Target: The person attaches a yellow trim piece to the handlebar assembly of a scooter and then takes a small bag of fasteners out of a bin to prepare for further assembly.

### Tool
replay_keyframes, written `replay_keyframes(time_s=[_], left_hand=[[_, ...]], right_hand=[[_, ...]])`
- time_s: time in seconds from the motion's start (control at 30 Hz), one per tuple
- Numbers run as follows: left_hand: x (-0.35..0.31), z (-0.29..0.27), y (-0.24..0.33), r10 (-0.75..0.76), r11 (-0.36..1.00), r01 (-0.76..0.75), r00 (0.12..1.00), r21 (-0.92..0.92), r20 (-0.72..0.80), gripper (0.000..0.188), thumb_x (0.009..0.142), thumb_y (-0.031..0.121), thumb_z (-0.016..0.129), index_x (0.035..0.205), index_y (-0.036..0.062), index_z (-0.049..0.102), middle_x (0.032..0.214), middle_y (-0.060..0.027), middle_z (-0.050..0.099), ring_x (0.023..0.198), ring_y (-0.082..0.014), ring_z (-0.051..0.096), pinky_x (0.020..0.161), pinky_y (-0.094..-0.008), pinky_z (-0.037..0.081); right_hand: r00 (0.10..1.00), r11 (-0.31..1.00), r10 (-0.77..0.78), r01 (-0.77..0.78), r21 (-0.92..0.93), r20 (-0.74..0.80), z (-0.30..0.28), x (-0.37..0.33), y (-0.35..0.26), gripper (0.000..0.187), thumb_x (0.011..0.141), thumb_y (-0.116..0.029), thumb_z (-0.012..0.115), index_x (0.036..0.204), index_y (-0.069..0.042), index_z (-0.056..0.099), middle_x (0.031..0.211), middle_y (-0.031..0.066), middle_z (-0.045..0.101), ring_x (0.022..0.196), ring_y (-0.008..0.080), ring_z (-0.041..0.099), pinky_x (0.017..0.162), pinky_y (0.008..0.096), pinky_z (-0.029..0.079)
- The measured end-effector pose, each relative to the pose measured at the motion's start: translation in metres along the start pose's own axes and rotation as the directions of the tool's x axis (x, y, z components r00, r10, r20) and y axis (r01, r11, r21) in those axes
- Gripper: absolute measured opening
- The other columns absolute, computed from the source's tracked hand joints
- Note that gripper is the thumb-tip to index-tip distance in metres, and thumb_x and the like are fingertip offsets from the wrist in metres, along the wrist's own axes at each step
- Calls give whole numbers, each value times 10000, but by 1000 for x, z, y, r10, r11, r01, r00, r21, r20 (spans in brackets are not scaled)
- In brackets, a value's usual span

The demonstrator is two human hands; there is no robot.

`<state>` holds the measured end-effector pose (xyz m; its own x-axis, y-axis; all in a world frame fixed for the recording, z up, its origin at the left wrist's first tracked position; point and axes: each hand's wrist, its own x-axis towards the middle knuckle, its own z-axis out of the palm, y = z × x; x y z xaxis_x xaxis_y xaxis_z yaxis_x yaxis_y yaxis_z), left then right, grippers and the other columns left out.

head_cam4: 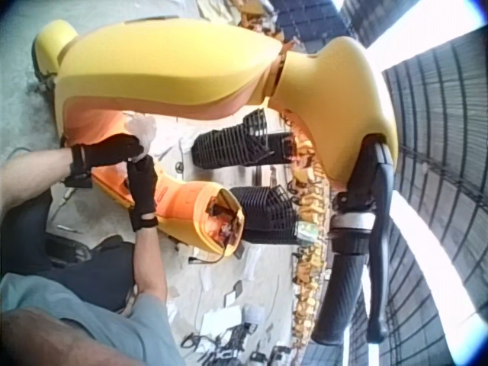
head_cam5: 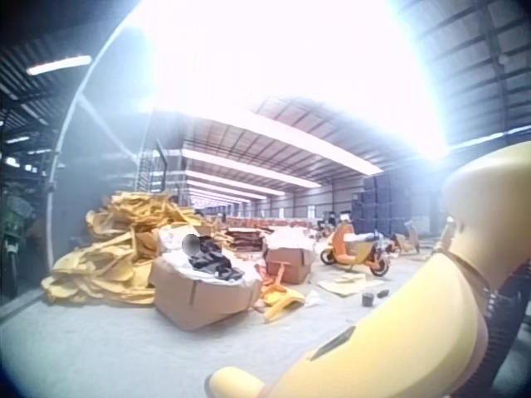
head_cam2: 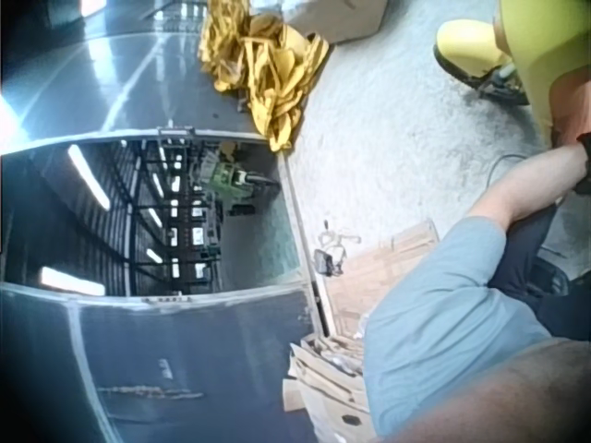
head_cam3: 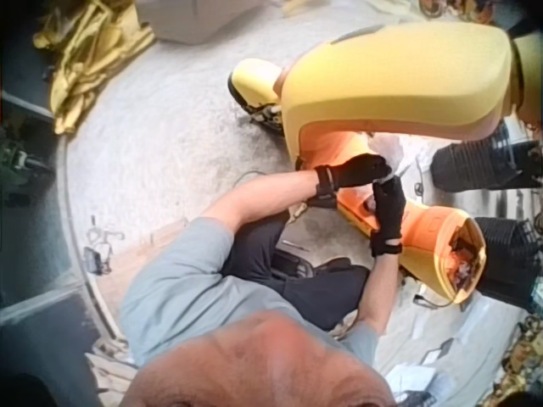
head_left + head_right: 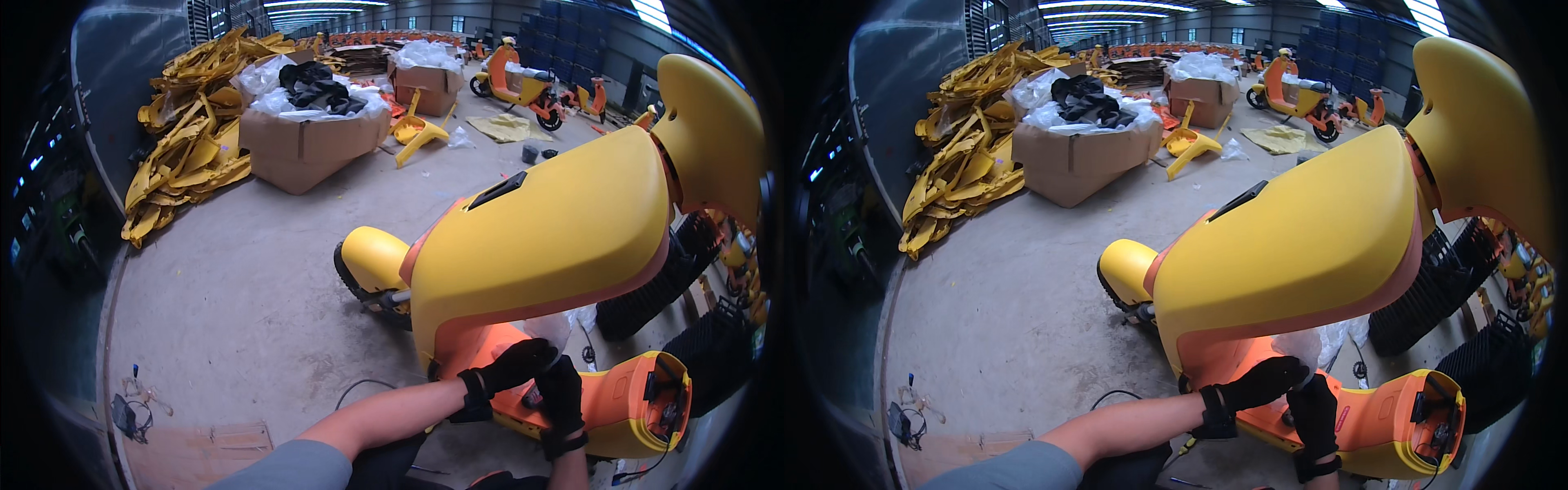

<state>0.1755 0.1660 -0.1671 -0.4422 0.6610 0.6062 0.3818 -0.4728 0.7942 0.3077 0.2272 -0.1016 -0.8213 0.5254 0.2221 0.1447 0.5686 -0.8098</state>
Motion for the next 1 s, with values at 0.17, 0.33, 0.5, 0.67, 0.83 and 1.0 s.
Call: replay_keyframes(time_s=[0.17, 0.33, 0.5, 0.67, 0.83, 1.0], left_hand=[[19, -31, 25, -131, 909, 42, 973, 414, 189, 90, 873, 100, 533, 869, 36, 596, 775, -139, 597, 760, -272, 585, 659, -356, 464], [23, -22, 52, -302, 927, 167, 864, 334, 404, 192, 830, 194, 614, 923, 25, 614, 850, -137, 640, 778, -279, 615, 714, -388, 482], [16, -24, 43, -214, 933, 52, 876, 357, 432, 258, 833, 237, 617, 971, 19, 613, 875, -150, 646, 814, -283, 628, 732, -392, 487], [22, -16, 37, -143, 970, 107, 978, 218, 154, 384, 835, 354, 648, 1001, 17, 572, 778, -98, 637, 691, -217, 616, 643, -359, 496], [37, -33, 85, -713, 474, 836, 548, -275, 437, 413, 876, 487, 583, 859, 76, 555, 588, -39, 553, 432, -119, 507, 413, -241, 398], [13, -29, 23, -319, 887, 385, 910, -256, 263, 282, 915, 320, 537, 914, 40, 568, 806, -95, 621, 607, -215, 638, 573, -303, 537]], right_hand=[[980, 956, 158, -121, 269, -120, -8, 2, -31, 315, 913, -130, 555, 1203, -18, 502, 1061, 58, 567, 944, 144, 526, 811, 269, 431], [990, 980, 16, 13, 197, -144, -6, -1, -20, 277, 890, -114, 577, 1149, -25, 535, 937, 50, 591, 825, 126, 563, 715, 253, 454], [979, 994, -14, 36, 105, -202, -14, -5, -13, 275, 866, -92, 590, 1128, -24, 545, 878, 37, 599, 753, 117, 551, 686, 257, 468], [949, 960, 195, -132, 249, -248, -15, -5, -14, 194, 857, -45, 584, 1049, -34, 560, 848, 23, 582, 685, 87, 529, 571, 218, 445], [986, 952, 59, -9, 307, -155, -5, -15, -9, 119, 809, 43, 603, 895, -6, 536, 804, 31, 561, 728, 115, 544, 679, 247, 452], [992, 990, 6, 12, 141, -127, -9, -22, -23, 183, 778, 69, 619, 934, -4, 556, 831, 43, 556, 766, 118, 565, 694, 252, 469]])
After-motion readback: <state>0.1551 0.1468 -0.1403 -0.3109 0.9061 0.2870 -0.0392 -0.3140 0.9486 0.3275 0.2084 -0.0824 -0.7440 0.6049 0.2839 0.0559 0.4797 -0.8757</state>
